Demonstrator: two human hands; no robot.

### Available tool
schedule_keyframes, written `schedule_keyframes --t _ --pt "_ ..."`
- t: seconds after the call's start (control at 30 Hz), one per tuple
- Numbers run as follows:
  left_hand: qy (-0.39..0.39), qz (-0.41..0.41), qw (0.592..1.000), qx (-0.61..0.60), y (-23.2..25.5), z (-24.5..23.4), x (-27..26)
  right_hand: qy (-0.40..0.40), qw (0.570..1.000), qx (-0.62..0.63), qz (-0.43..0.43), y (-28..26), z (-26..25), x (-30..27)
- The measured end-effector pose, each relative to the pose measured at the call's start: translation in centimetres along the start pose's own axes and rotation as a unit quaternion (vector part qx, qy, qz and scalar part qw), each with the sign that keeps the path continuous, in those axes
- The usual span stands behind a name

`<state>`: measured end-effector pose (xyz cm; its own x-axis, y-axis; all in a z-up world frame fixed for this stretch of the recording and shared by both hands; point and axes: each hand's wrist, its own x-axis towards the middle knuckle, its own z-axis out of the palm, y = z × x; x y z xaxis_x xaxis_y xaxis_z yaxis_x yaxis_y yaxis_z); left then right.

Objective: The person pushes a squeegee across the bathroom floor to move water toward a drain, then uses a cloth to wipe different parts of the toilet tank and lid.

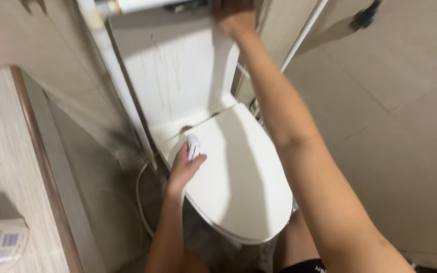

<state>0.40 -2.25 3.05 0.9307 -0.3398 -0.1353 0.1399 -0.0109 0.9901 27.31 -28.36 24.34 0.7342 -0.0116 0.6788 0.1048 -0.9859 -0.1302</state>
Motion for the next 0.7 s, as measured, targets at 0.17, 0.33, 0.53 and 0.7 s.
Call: schedule_keyframes --t 0.17,0.33,0.53,0.7 --pt "-0.009 0.145 0.988 0.057 5.8 0.7 -3.1 0.028 0.994 0.083 -0.072 -2.4 -1.5 -3.1" --pt "0.033 0.161 0.984 0.062 8.7 0.6 -6.2 -0.011 1.000 -0.008 0.025 2.8 -1.4 1.1" --pt "0.015 0.179 0.983 0.028 9.7 1.2 -6.1 -0.128 0.990 -0.052 0.014 -0.6 0.3 1.7" --pt "0.071 0.139 0.985 0.070 9.7 1.8 -5.5 -0.059 0.993 0.047 -0.091 1.5 -1.0 3.2"
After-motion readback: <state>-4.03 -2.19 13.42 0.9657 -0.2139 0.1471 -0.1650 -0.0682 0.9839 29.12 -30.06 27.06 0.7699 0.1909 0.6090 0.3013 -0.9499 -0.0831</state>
